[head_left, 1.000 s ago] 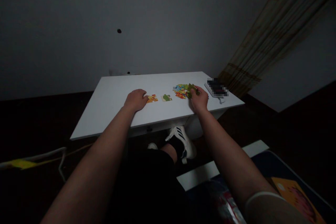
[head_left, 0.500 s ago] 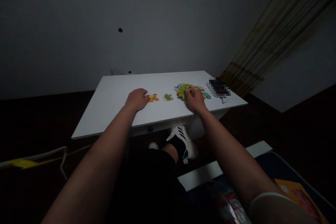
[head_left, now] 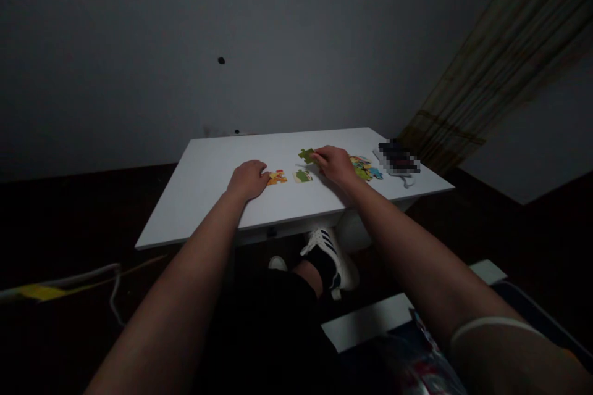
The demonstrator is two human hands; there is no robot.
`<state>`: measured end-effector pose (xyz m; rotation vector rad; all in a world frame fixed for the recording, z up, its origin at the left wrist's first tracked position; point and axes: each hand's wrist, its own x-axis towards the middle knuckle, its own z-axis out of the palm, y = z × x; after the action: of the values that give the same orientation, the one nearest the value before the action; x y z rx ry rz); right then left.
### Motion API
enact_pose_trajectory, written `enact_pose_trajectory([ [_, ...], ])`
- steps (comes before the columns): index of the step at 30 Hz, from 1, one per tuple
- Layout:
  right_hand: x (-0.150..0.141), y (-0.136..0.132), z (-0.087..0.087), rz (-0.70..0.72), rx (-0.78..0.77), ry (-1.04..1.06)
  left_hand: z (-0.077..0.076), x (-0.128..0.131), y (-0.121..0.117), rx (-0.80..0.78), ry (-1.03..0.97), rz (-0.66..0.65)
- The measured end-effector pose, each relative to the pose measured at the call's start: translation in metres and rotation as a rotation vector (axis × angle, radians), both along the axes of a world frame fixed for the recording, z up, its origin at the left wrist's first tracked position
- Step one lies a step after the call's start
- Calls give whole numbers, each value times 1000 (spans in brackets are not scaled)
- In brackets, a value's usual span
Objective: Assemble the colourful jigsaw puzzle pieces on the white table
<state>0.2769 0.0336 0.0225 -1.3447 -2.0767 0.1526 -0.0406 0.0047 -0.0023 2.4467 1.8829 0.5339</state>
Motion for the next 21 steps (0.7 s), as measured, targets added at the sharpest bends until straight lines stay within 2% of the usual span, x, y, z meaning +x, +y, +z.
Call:
enact_pose_trajectory([
  [3, -19, 16, 4, -2, 48, -173, -1, 0, 1, 3, -2, 17],
  [6, -36, 28, 0, 9, 10, -281, -2, 0, 1, 1, -14, 37],
  [9, -44, 34, -8, 55, -105, -267, -1, 1, 0, -4, -18, 47],
  [11, -44, 36, -12, 95, -124, -176, 0, 1, 0, -3, -19, 54],
  [13, -38, 36, -15, 97, -75, -38, -1, 2, 1, 3, -30, 56],
  [16, -16, 31, -19, -9, 15, 117, -3, 1, 3, 13, -48, 50],
  [18, 4, 24, -19, -109, 32, 109, -5, 1, 4, 18, -48, 45],
  [21, 39, 8, -20, -251, 20, -13, -6, 0, 5, 19, -57, 36],
])
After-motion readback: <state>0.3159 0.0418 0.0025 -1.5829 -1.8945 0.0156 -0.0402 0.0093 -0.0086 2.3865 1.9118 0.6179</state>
